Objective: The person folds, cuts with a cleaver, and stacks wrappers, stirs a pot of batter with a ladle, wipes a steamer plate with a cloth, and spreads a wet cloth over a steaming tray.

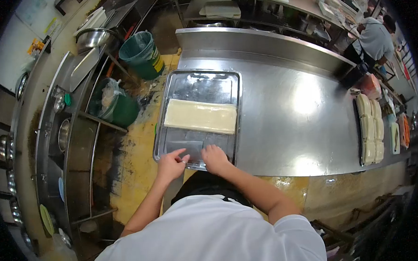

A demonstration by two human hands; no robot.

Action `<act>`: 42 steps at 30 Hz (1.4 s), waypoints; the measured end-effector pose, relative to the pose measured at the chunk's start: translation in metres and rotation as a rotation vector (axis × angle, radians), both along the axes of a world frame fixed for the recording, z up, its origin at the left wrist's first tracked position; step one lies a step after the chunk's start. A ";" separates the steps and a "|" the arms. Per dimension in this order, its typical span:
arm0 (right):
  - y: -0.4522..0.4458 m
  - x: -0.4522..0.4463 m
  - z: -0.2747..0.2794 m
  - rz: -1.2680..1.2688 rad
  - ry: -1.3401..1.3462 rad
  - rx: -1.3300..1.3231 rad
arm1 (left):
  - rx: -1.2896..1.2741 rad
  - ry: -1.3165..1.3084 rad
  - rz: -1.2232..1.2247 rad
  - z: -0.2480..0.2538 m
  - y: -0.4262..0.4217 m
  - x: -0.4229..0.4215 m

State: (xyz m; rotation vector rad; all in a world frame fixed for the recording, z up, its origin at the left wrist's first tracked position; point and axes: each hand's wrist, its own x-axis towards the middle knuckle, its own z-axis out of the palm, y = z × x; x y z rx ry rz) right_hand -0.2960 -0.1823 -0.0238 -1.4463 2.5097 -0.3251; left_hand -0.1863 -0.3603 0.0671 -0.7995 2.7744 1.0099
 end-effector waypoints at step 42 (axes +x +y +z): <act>-0.114 -0.001 0.036 -1.344 -1.154 -0.697 | 0.510 0.274 -0.637 0.001 -0.129 -0.080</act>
